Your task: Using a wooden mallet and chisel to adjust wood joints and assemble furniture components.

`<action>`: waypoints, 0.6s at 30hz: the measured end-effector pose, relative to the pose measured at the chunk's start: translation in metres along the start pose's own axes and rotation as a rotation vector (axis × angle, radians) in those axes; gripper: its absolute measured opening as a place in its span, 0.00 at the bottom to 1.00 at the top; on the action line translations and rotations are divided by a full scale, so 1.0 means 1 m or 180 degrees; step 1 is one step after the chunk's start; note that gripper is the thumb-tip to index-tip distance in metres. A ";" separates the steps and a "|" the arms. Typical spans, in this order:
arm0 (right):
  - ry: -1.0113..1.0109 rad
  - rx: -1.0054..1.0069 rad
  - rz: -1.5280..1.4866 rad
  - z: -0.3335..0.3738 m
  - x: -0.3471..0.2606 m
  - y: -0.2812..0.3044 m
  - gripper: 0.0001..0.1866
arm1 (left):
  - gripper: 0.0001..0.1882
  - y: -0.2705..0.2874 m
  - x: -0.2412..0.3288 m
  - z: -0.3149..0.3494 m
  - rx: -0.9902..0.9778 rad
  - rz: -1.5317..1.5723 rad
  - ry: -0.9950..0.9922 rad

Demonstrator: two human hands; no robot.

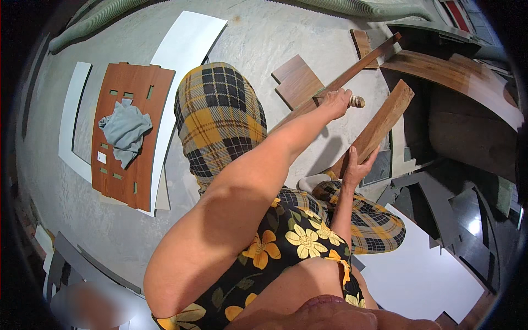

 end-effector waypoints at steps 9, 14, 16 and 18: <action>0.0340 0.0290 0.0298 0.000 -0.004 0.007 0.43 | 0.15 0.006 0.001 0.003 -0.0017 0.0081 0.0084; -0.0039 -0.0350 0.0439 0.003 0.012 -0.015 0.44 | 0.15 0.004 0.004 0.003 -0.0044 0.0041 0.0078; -0.0337 -0.0624 0.0265 0.006 0.018 -0.029 0.44 | 0.16 0.003 0.000 0.002 0.0017 0.0020 -0.0030; -0.0444 -0.0704 0.0189 0.005 0.019 -0.026 0.44 | 0.16 0.000 -0.001 0.002 -0.0004 -0.0014 -0.0037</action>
Point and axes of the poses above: each hand's wrist, its own z-axis away from the middle knuckle, its own y-axis out of the back of the hand, x = y × z, the point moved 6 cm from there along -z, towards the middle knuckle, and after that the axes turned 7 degrees about z, right-handed, at the moved point
